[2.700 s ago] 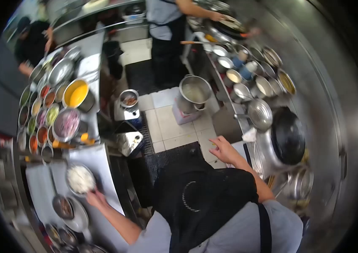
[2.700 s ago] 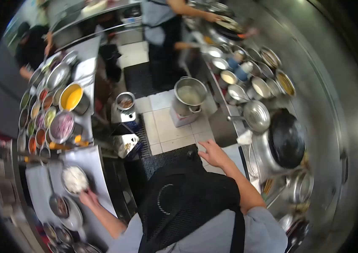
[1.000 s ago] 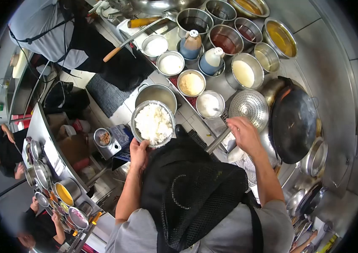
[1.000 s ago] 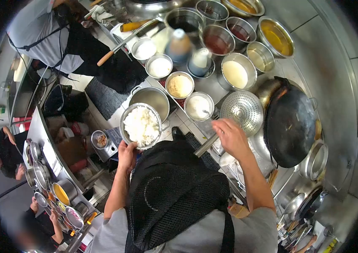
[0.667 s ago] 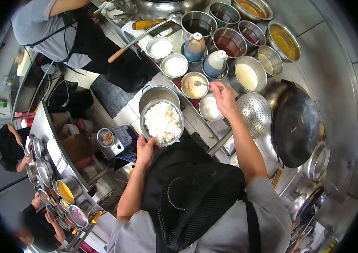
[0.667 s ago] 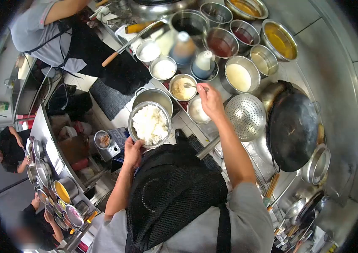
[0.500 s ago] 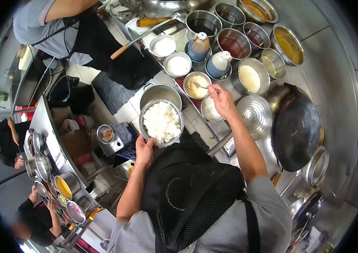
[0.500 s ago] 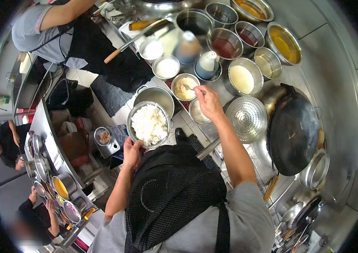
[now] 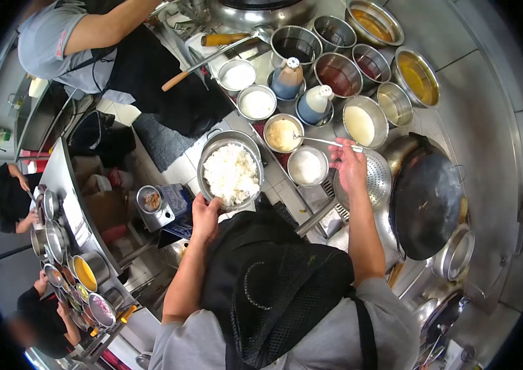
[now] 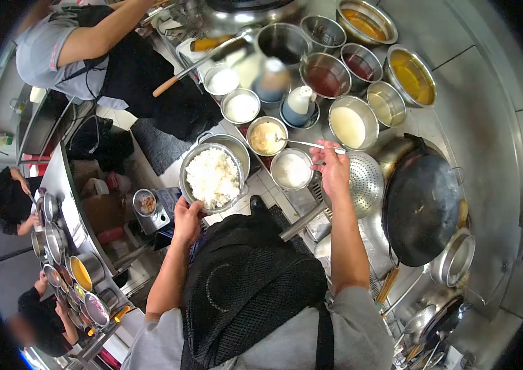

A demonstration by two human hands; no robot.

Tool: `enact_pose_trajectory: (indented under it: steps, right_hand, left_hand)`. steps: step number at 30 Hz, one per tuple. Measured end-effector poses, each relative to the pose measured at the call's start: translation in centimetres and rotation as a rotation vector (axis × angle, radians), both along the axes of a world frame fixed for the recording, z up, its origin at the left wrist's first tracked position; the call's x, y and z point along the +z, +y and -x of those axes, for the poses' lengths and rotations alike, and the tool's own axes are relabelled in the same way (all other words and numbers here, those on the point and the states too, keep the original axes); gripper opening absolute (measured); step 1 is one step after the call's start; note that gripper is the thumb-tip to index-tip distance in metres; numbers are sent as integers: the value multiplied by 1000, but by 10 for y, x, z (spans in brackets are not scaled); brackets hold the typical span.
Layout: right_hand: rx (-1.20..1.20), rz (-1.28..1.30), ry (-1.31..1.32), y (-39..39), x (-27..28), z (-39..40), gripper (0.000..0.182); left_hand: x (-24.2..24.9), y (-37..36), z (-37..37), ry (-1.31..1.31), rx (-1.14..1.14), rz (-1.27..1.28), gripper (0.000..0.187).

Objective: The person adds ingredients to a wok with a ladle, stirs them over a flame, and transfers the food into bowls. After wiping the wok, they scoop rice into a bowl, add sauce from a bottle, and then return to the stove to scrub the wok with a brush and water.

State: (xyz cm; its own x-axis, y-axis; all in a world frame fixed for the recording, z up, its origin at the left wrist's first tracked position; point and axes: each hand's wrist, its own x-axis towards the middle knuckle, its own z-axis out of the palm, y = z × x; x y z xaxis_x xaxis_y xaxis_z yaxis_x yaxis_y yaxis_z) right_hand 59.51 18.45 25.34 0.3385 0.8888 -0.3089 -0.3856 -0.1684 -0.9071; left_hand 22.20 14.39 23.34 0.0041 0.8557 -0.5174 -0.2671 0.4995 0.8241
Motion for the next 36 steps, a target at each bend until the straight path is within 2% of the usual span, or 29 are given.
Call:
enact_pose_trajectory:
  steps: [3, 16, 18, 28, 30, 32, 34, 36]
  right_hand:
    - [-21, 42, -81, 1, -5, -8, 37]
    - [4, 15, -117, 7, -3, -14, 38]
    - [-3, 28, -223, 8, 1, -12, 37]
    - [-3, 20, -146, 12, 13, -9, 31]
    - [60, -112, 22, 9, 32, -4, 29]
    - [67, -115, 3, 11, 35, -7, 30]
    - [26, -113, -148, 15, 36, -10, 30]
    - [34, -123, -146, 9, 42, -9, 29]
  left_hand:
    - [7, 5, -6, -8, -10, -13, 34]
    - [7, 33, -19, -15, 12, -56, 35]
    - [6, 36, -21, -13, 26, -45, 35]
    - [1, 51, -27, -32, 24, -60, 33]
    - [-1, 57, -31, -36, 6, -49, 33]
    - [-1, 61, -31, -15, 1, -41, 33]
    - [-1, 68, -32, -53, -124, -34, 32]
    - [0, 69, -34, -89, -119, -21, 32]
